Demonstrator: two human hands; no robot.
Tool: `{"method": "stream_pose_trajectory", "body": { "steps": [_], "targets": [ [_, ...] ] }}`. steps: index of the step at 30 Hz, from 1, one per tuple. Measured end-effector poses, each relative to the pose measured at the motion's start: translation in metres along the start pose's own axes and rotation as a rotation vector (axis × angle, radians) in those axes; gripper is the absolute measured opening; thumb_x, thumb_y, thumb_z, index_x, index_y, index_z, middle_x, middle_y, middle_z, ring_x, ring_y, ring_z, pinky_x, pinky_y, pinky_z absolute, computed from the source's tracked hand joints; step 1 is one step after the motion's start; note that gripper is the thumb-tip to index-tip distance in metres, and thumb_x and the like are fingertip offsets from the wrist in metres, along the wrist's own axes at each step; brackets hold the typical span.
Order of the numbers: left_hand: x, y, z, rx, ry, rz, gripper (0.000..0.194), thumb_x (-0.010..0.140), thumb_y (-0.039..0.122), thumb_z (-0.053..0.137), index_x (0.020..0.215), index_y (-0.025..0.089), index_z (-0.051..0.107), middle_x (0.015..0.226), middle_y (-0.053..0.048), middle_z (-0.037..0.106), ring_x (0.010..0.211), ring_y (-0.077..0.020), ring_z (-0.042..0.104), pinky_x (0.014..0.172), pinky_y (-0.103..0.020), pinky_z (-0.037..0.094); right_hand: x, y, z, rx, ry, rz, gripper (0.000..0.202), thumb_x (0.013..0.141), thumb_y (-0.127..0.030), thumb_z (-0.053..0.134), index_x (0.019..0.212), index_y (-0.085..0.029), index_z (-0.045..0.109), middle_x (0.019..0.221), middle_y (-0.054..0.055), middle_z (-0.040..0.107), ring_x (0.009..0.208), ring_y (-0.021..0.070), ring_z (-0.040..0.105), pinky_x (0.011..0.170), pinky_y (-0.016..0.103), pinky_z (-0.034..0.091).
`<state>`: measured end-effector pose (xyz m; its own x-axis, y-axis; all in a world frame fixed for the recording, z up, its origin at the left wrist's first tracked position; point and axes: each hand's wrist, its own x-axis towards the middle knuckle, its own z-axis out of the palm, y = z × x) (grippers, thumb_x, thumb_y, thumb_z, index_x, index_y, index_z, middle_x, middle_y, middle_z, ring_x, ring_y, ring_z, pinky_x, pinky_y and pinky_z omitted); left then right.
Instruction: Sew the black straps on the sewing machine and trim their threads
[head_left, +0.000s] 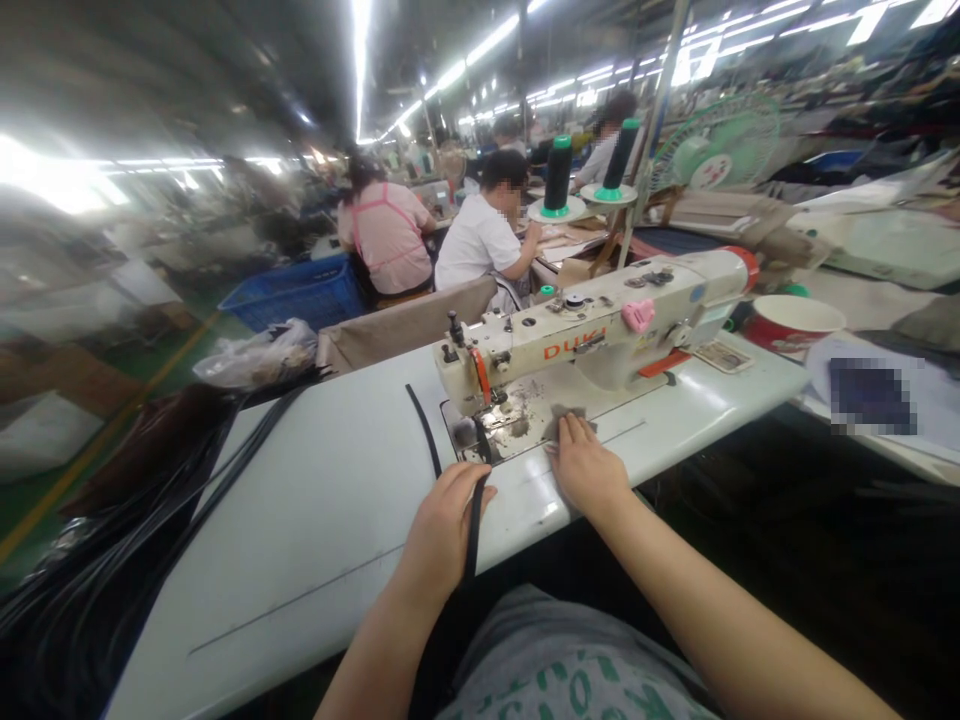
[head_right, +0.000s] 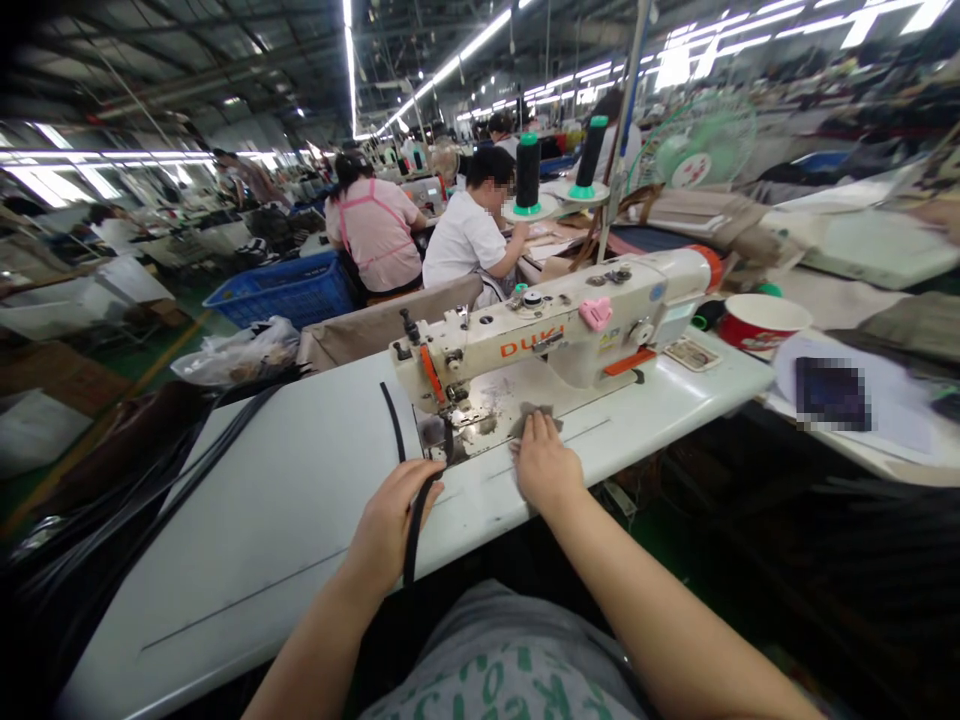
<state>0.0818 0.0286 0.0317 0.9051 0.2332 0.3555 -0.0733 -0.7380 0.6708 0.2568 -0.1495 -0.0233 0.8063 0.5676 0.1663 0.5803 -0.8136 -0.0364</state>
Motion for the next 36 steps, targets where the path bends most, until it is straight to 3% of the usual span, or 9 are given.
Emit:
{"method": "stream_pose_trajectory", "body": {
  "steps": [4, 8, 15, 18, 21, 23, 29, 32, 36],
  "targets": [
    [-0.014, 0.007, 0.012, 0.010, -0.135, 0.077, 0.034, 0.097, 0.032, 0.060, 0.129, 0.022, 0.062, 0.131, -0.012, 0.064, 0.120, -0.0252, 0.063, 0.105, -0.041, 0.054, -0.007, 0.041, -0.001, -0.083, 0.003, 0.123, 0.061, 0.101, -0.031, 0.040, 0.143, 0.013, 0.047, 0.148, 0.035, 0.045, 0.141, 0.0416, 0.042, 0.116, 0.051, 0.038],
    [-0.020, 0.014, 0.022, 0.035, -0.202, 0.149, 0.043, 0.090, 0.033, 0.071, 0.131, 0.023, 0.061, 0.131, -0.013, 0.063, 0.119, -0.0285, 0.063, 0.106, -0.047, 0.054, -0.028, 0.035, -0.003, -0.088, 0.040, 0.092, 0.057, 0.101, -0.028, 0.039, 0.143, 0.009, 0.049, 0.144, 0.034, 0.051, 0.138, 0.0421, 0.046, 0.112, 0.054, 0.041],
    [-0.016, 0.021, 0.019, -0.053, -0.005, 0.142, 0.044, 0.089, 0.035, 0.070, 0.128, 0.020, 0.055, 0.129, -0.015, 0.058, 0.115, -0.0268, 0.061, 0.100, -0.042, 0.054, -0.030, -0.037, -0.007, 0.150, 0.010, -0.568, 0.053, 0.098, -0.026, 0.052, 0.149, -0.011, 0.051, 0.156, 0.012, 0.046, 0.147, 0.0236, 0.038, 0.123, 0.036, 0.033],
    [-0.023, 0.014, 0.014, -0.107, -0.045, 0.020, 0.024, 0.090, 0.039, 0.067, 0.102, 0.020, 0.059, 0.104, -0.010, 0.063, 0.092, -0.0222, 0.062, 0.082, -0.036, 0.055, -0.008, -0.033, -0.005, 0.122, 0.041, -0.337, 0.053, 0.101, -0.029, 0.049, 0.149, -0.008, 0.050, 0.155, 0.016, 0.047, 0.146, 0.0241, 0.040, 0.121, 0.037, 0.036],
    [-0.037, 0.003, 0.012, -0.220, -0.259, -0.074, 0.029, 0.100, 0.041, 0.050, 0.083, 0.020, 0.061, 0.085, -0.005, 0.063, 0.081, -0.0191, 0.061, 0.076, -0.031, 0.050, 0.008, -0.024, -0.001, 0.072, 0.098, -0.058, 0.058, 0.102, -0.028, 0.043, 0.144, 0.012, 0.046, 0.150, 0.036, 0.042, 0.144, 0.0405, 0.040, 0.117, 0.058, 0.036],
    [-0.049, -0.002, 0.015, -0.334, -0.363, -0.131, 0.039, 0.103, 0.043, 0.041, 0.083, 0.020, 0.065, 0.085, -0.005, 0.066, 0.083, -0.0187, 0.063, 0.078, -0.031, 0.049, 0.007, -0.028, 0.001, 0.070, 0.098, -0.064, 0.058, 0.102, -0.027, 0.044, 0.142, 0.015, 0.045, 0.148, 0.038, 0.042, 0.144, 0.0433, 0.038, 0.115, 0.061, 0.036],
    [-0.086, -0.017, 0.049, -0.571, -0.650, -0.192, 0.034, 0.098, 0.045, 0.051, 0.112, 0.020, 0.070, 0.103, -0.006, 0.068, 0.091, -0.0183, 0.066, 0.085, -0.029, 0.049, -0.015, -0.045, -0.002, 0.172, 0.014, -0.476, 0.055, 0.096, -0.022, 0.054, 0.151, -0.020, 0.049, 0.157, 0.004, 0.046, 0.147, 0.0169, 0.038, 0.121, 0.030, 0.036],
    [-0.098, -0.036, 0.065, -0.427, -0.684, -0.299, 0.029, 0.088, 0.037, 0.065, 0.110, 0.019, 0.067, 0.106, -0.006, 0.065, 0.090, -0.0182, 0.062, 0.079, -0.029, 0.048, -0.008, -0.023, -0.008, 0.126, 0.012, -0.303, 0.051, 0.100, -0.029, 0.052, 0.150, -0.019, 0.051, 0.155, 0.006, 0.049, 0.144, 0.0186, 0.044, 0.120, 0.032, 0.037],
    [-0.103, -0.057, 0.077, -0.244, -0.621, -0.492, 0.038, 0.082, 0.034, 0.068, 0.115, 0.016, 0.060, 0.098, -0.005, 0.063, 0.082, -0.0176, 0.057, 0.078, -0.031, 0.047, 0.002, 0.006, -0.015, 0.025, 0.050, 0.027, 0.054, 0.102, -0.027, 0.043, 0.144, 0.007, 0.049, 0.150, 0.029, 0.047, 0.141, 0.0358, 0.045, 0.117, 0.050, 0.038]
  ]
}}
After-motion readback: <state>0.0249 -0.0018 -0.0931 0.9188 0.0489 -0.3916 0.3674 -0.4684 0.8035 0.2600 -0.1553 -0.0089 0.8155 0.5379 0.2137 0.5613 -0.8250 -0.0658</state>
